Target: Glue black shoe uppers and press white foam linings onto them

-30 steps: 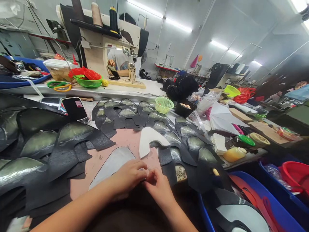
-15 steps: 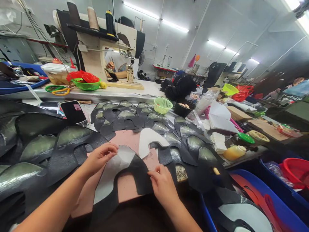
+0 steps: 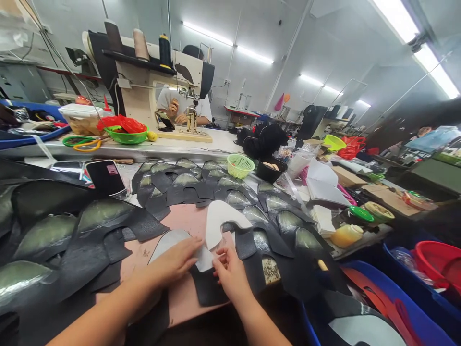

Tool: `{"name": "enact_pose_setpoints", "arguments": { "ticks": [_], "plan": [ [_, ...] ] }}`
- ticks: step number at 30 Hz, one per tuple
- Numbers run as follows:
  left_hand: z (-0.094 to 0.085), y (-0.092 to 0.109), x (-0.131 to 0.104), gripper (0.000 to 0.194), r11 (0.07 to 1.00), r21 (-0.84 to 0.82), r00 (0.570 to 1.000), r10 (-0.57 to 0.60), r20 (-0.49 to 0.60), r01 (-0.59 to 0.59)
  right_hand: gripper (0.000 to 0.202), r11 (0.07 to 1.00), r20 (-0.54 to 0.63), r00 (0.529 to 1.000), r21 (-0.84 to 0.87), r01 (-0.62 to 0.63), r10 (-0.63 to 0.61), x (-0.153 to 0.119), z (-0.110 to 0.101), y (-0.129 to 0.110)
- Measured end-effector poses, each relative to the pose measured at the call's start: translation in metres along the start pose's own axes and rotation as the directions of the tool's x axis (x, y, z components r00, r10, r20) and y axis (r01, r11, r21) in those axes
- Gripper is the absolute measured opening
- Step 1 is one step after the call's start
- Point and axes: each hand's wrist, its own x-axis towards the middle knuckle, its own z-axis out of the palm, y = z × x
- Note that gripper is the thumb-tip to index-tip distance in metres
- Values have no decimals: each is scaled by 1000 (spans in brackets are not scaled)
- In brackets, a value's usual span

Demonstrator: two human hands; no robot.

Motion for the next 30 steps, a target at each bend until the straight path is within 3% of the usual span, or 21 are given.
{"name": "enact_pose_setpoints", "arguments": {
  "ticks": [2,5,10,18,22,25,30],
  "plan": [
    [6,-2,-1,52,997,75,999,25,31,-27,7,994,-14,998,-95,56,-57,2,0,-1],
    [10,-1,-3,59,989,134,996,60,61,-67,7,973,-1,994,-204,106,-109,2,-2,-3],
    [10,0,-5,62,974,157,986,166,-13,-162,8,940,-9,988,-311,143,-153,-2,-6,-6],
    [19,-9,-3,27,961,198,951,232,-203,-192,9,952,5,985,-259,165,-170,-2,-4,-7],
    [16,-4,-2,20,981,122,948,179,-263,-151,18,974,80,988,-174,144,-131,-4,-2,-10],
    [12,1,-3,20,991,35,954,133,-270,-128,22,967,134,976,-168,190,-169,-3,-2,-17],
    [8,5,-2,21,986,80,938,162,-308,-144,28,897,340,886,-198,395,-315,10,-2,-38]
  ]
}}
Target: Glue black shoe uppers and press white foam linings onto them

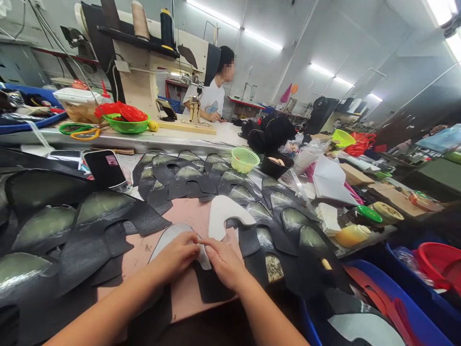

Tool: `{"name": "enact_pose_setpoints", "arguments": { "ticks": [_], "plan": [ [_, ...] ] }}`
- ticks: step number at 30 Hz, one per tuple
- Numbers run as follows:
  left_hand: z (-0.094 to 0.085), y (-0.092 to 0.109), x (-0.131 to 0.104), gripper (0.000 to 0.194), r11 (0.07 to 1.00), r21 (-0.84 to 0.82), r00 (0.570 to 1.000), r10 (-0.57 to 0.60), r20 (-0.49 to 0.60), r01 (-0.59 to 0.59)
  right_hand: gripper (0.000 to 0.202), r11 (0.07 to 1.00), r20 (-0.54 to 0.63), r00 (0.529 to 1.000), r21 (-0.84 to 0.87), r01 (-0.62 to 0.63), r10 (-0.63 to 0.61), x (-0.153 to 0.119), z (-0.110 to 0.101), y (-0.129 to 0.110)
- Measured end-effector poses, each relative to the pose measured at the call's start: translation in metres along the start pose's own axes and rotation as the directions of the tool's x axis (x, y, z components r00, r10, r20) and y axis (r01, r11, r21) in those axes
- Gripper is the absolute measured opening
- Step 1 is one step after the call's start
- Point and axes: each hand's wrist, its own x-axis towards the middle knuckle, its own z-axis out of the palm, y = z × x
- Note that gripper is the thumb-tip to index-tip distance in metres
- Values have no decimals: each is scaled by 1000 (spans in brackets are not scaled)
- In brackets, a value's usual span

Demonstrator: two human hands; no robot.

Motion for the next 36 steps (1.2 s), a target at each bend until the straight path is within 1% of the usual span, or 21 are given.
{"name": "enact_pose_setpoints", "arguments": {
  "ticks": [2,5,7,10,13,14,16,18,19,21,23,24,25,26,27,28,29,30,32,34,36],
  "plan": [
    [-4,1,0,22,996,84,1000,18,-11,-17,26,998,67,998,-55,3,1,9,-2,-4],
    [-15,3,-4,22,990,142,1000,-2,-1,2,29,986,86,995,-162,-43,58,18,-2,-6],
    [-24,2,-9,21,995,95,999,-38,23,36,30,982,90,993,-177,-64,81,19,-1,-6],
    [-38,-4,-21,20,995,-13,994,-102,45,103,31,985,99,989,-144,-96,111,20,0,-7],
    [-53,-16,-37,21,975,-128,982,-173,71,181,31,982,95,986,-142,-123,138,21,0,-9],
    [-58,-22,-43,22,963,-171,977,-202,61,210,31,980,91,986,-152,-126,141,22,0,-9],
    [-70,-34,-57,29,926,-252,957,-291,-2,281,31,977,87,986,-169,-128,144,23,-1,-8],
    [-81,-46,-69,37,883,-295,914,-400,-70,364,32,975,92,982,-167,-147,163,24,0,-5],
    [-85,-50,-73,39,869,-288,892,-442,-94,401,31,973,91,979,-157,-167,183,25,0,-3],
    [-89,-50,-75,40,865,-209,856,-491,-162,456,24,969,74,972,-127,-211,221,24,1,1],
    [-83,-39,-67,40,887,-98,843,-461,-276,452,15,967,26,968,-59,-247,249,22,2,6],
    [-78,-30,-60,39,901,-47,847,-422,-324,431,13,964,-1,964,-7,-266,266,20,3,8],
    [-71,-20,-51,36,923,-9,869,-364,-336,384,13,957,-25,957,49,-287,288,19,4,9],
    [-63,-10,-42,31,950,19,907,-290,-306,311,14,944,-45,947,103,-312,318,18,5,10],
    [-55,-1,-33,27,973,34,946,-213,-243,227,14,930,-63,935,149,-336,348,17,7,11],
    [-46,6,-25,24,988,34,977,-142,-159,149,13,918,-75,926,184,-352,370,15,8,12],
    [-39,12,-17,23,996,24,994,-88,-70,90,13,911,-82,922,208,-355,378,14,9,12],
    [-33,16,-10,24,998,12,998,-55,13,55,14,911,-83,924,223,-347,372,13,10,13],
    [-24,20,-1,25,999,11,990,-50,134,49,22,927,-78,941,216,-308,330,11,12,14],
    [-20,20,4,15,997,40,978,-75,197,69,28,948,-76,955,167,-272,287,9,13,16],
    [-18,18,5,3,996,51,972,-77,222,68,25,961,-103,958,102,-258,268,7,13,17]
  ]
}}
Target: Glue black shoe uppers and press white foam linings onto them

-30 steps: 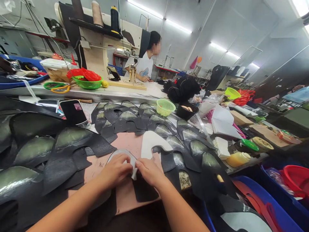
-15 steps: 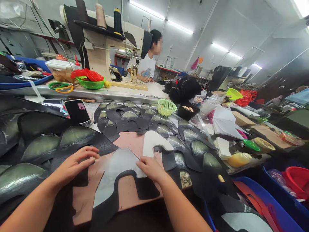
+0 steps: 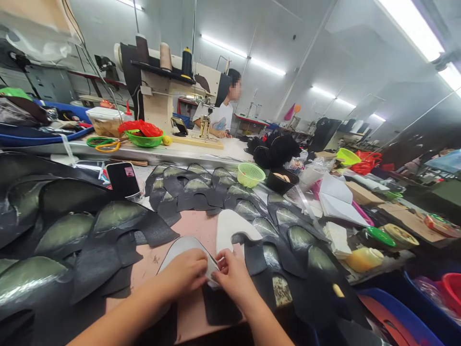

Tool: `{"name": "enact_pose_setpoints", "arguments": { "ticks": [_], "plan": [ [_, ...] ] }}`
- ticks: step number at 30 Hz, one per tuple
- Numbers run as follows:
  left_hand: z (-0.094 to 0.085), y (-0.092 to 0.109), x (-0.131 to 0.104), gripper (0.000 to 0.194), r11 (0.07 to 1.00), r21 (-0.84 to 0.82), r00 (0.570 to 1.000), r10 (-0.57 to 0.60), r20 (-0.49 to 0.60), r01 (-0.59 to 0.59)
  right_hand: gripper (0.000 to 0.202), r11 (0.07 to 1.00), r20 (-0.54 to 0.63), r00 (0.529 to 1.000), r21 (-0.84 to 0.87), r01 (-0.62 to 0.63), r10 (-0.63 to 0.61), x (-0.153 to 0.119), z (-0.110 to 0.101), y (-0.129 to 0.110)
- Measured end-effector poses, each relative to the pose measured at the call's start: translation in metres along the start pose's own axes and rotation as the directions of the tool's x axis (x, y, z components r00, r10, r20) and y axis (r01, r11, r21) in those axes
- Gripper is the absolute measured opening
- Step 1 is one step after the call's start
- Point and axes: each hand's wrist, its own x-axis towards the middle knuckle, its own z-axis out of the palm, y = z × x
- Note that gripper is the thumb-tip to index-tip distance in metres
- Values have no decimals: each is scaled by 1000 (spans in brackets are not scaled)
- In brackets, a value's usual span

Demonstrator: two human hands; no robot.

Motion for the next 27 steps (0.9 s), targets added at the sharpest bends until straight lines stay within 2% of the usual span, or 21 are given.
{"name": "enact_pose_setpoints", "arguments": {
  "ticks": [4,9,12,16,18,20,24,27],
  "plan": [
    [8,-4,-4,5,998,-62,1000,13,-13,-14,9,993,-72,997,-118,1,-10,-2,-3,-2],
    [17,-8,-8,9,998,-57,1000,-4,-17,3,10,991,-170,985,-131,1,-23,-3,-3,-1],
    [20,-6,-9,12,997,31,991,74,-112,-71,11,1000,-195,981,4,-12,12,-1,2,7],
    [30,3,-15,16,938,274,927,283,-247,-214,8,969,-156,984,245,-42,82,4,9,14],
    [35,6,-18,17,915,293,896,357,-264,-278,15,939,-124,985,336,-73,121,9,12,9],
    [38,7,-22,15,919,239,887,374,-272,-314,18,893,-103,982,439,-100,161,14,13,-3],
    [30,10,-25,10,943,97,925,331,-188,-317,31,730,-45,972,669,-142,231,22,16,-30],
    [14,14,-26,5,979,-52,979,196,-54,-198,37,667,4,966,723,-181,258,18,16,-30]
  ]
}}
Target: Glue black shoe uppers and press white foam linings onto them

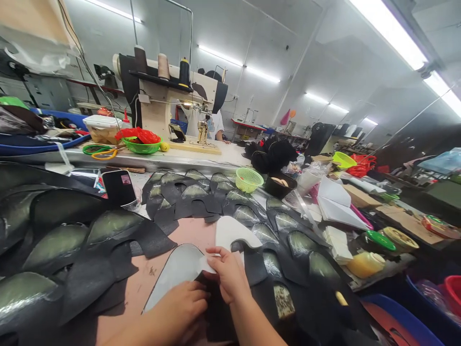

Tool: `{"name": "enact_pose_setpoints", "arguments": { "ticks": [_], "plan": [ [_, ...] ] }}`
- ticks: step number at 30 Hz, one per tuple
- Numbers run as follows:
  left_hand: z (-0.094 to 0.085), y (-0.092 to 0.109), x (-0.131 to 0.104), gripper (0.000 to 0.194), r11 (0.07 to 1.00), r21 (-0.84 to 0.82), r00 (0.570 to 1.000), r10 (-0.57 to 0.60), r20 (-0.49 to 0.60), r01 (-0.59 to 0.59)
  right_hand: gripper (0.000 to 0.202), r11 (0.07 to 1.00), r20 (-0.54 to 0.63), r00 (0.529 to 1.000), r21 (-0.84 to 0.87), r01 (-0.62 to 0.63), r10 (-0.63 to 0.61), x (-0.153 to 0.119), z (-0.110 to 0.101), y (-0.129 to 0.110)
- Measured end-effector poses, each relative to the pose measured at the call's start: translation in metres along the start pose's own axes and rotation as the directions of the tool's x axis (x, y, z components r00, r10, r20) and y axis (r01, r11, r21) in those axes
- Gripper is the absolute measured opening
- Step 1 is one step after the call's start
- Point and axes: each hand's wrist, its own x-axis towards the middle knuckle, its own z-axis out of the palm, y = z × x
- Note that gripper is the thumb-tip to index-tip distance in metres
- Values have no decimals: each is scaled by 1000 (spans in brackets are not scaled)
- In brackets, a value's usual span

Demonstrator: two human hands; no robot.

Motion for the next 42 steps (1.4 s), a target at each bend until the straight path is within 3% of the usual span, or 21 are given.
{"name": "enact_pose_setpoints", "arguments": {
  "ticks": [3,6,11,15,20,30,32,35,39,42],
  "plan": [
    [-17,0,4,7,968,-163,982,-189,20,190,33,999,-3,1000,-40,-17,17,-8,-19,10],
    [-25,-11,13,21,951,-178,963,-266,-44,254,30,989,-1,1000,-144,-24,24,-19,-38,18],
    [-13,-31,22,55,981,-69,972,-171,159,184,12,918,-89,996,-397,-14,-23,-30,-49,24],
    [-4,-35,17,70,993,-9,969,-117,217,122,3,820,-58,987,-565,91,-150,-32,-52,28],
    [-2,-36,16,78,997,46,963,-66,262,56,6,678,2,961,-709,196,-276,-35,-55,23],
    [-7,-31,22,81,997,59,935,-60,351,42,5,576,-11,971,-807,132,-238,-33,-55,15],
    [-7,-31,22,81,998,46,942,-52,333,39,6,500,7,966,-855,140,-258,-34,-56,13],
    [-4,-32,20,78,999,20,960,-32,279,27,8,275,81,917,-941,200,-390,-36,-59,13],
    [1,-37,14,81,999,-9,974,-36,223,39,40,-64,347,808,-930,361,-477,-37,-65,21],
    [0,-41,9,79,999,-9,976,-39,214,42,53,-181,451,764,-891,416,-462,-37,-65,26]
  ]
}}
